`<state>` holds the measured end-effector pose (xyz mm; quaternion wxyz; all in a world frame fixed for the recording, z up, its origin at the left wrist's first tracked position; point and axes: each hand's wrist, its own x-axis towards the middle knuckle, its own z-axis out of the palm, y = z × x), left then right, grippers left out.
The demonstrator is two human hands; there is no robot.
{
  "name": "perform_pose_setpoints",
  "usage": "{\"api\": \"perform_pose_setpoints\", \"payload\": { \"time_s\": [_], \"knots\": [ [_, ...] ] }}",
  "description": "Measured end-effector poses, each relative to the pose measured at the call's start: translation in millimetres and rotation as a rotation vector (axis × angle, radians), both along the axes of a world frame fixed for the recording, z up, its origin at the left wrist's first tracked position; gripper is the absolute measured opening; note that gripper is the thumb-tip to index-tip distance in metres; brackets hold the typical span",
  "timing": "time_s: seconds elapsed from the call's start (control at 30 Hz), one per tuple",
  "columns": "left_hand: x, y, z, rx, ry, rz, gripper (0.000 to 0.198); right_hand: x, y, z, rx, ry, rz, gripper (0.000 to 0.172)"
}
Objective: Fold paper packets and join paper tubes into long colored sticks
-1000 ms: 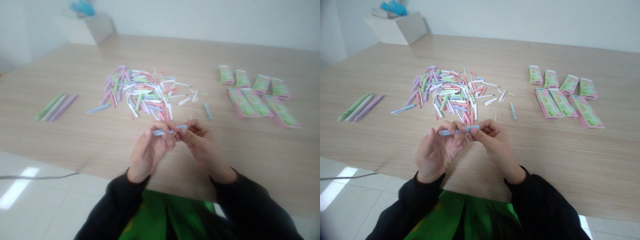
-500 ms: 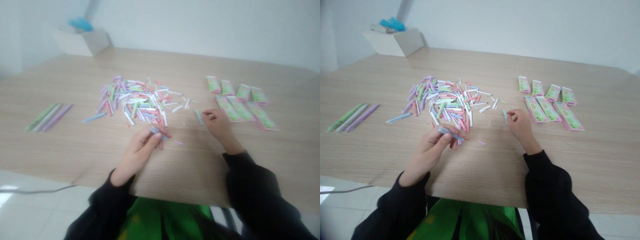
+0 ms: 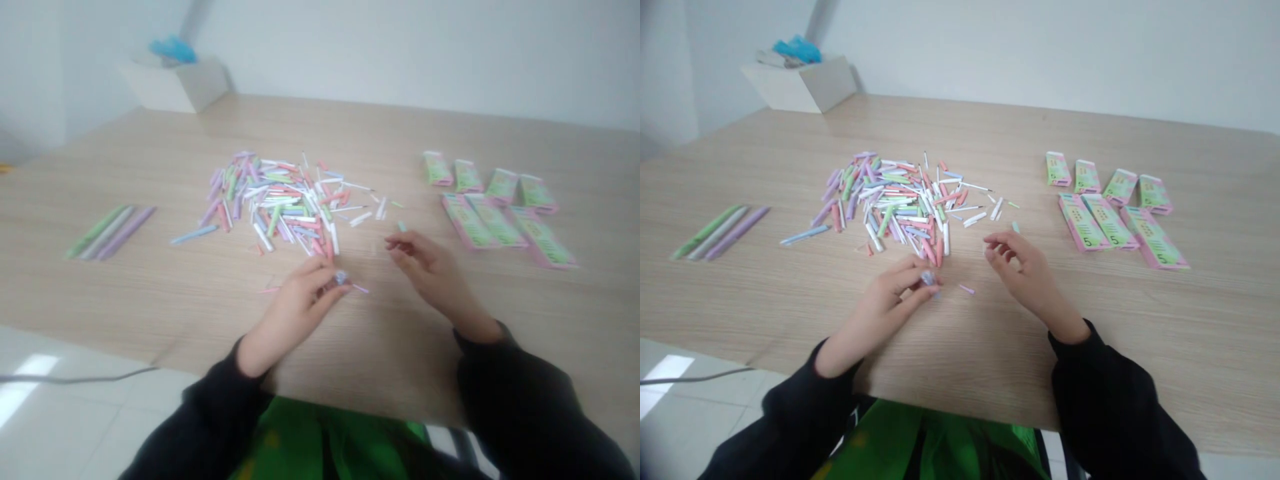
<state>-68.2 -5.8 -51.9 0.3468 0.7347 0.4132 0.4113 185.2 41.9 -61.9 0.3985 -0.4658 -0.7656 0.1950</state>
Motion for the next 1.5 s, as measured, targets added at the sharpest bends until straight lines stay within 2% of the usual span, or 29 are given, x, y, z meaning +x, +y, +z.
{"api": "perform_pose_setpoints", "payload": {
  "time_s": [0.07,0.13,0.2,0.27,0.4,0.53,0.6,0.67,0.73,0.8,0.83,0.9,0.97,1.03,1.1,1.13,1.2,1.27,1.33,1.5],
  "knots": [
    [12,-12,-2.3,0.009,0.002,-0.054,0.017,-16,-27,17.4,0.088,0.027,0.156,0.021],
    [20,-22,-4.6,0.034,0.011,-0.067,0.016,-26,-52,29.4,0.169,-0.022,0.212,0.043],
    [23,-31,-9.3,0.036,0.054,-0.052,0.016,-30,-72,32.5,0.187,-0.051,0.217,0.066],
    [23,-37,-16.4,0.004,0.120,-0.039,0.017,-30,-85,26.9,0.144,-0.073,0.220,0.074],
    [22,-46,-28.6,-0.038,0.184,-0.016,0.019,-30,-95,5.6,0.060,-0.127,0.210,0.063],
    [20,-49,-27.7,-0.085,0.111,-0.012,0.017,-33,-99,-6.2,0.051,-0.104,0.206,0.047],
    [19,-49,-23.9,-0.126,-0.008,0.026,0.012,-31,-100,-7.9,0.048,-0.093,0.179,0.045],
    [18,-49,-20.4,-0.223,-0.233,0.087,0.009,-27,-103,-8.8,0.035,-0.083,0.141,0.048],
    [19,-50,-18.5,-0.441,-0.543,0.120,0.014,-24,-108,-10.0,0.013,-0.048,0.122,0.054],
    [24,-52,-18.9,-0.730,-0.832,0.091,0.026,-25,-114,-11.8,-0.024,0.016,0.147,0.061],
    [29,-53,-19.8,-0.853,-0.930,0.061,0.032,-27,-117,-12.6,-0.040,0.048,0.172,0.063],
    [38,-56,-22.4,-0.979,-0.994,-0.011,0.039,-33,-123,-13.4,-0.048,0.101,0.209,0.057],
    [43,-59,-25.5,-0.956,-0.907,-0.068,0.044,-39,-126,-11.6,-0.033,0.133,0.176,0.040],
    [41,-59,-28.6,-0.838,-0.687,-0.123,0.053,-39,-125,-7.0,-0.007,0.135,0.073,0.022],
    [31,-57,-31.1,-0.682,-0.427,-0.098,0.054,-33,-122,-1.0,0.023,0.100,-0.082,0.010],
    [24,-55,-31.9,-0.614,-0.318,-0.041,0.052,-29,-120,1.6,0.035,0.063,-0.149,0.008],
    [11,-51,-32.5,-0.515,-0.188,0.109,0.047,-22,-114,3.7,0.030,-0.058,-0.204,0.016],
    [2,-49,-32.0,-0.456,-0.110,0.175,0.043,-17,-108,0.7,-0.017,-0.238,-0.119,0.027],
    [0,-49,-31.4,-0.410,-0.050,0.141,0.039,-16,-103,-5.5,-0.031,-0.374,-0.045,0.032],
    [8,-50,-33.6,-0.357,0.007,0.066,0.034,-18,-104,-15.2,0.027,-0.444,-0.081,0.032]
  ]
}}
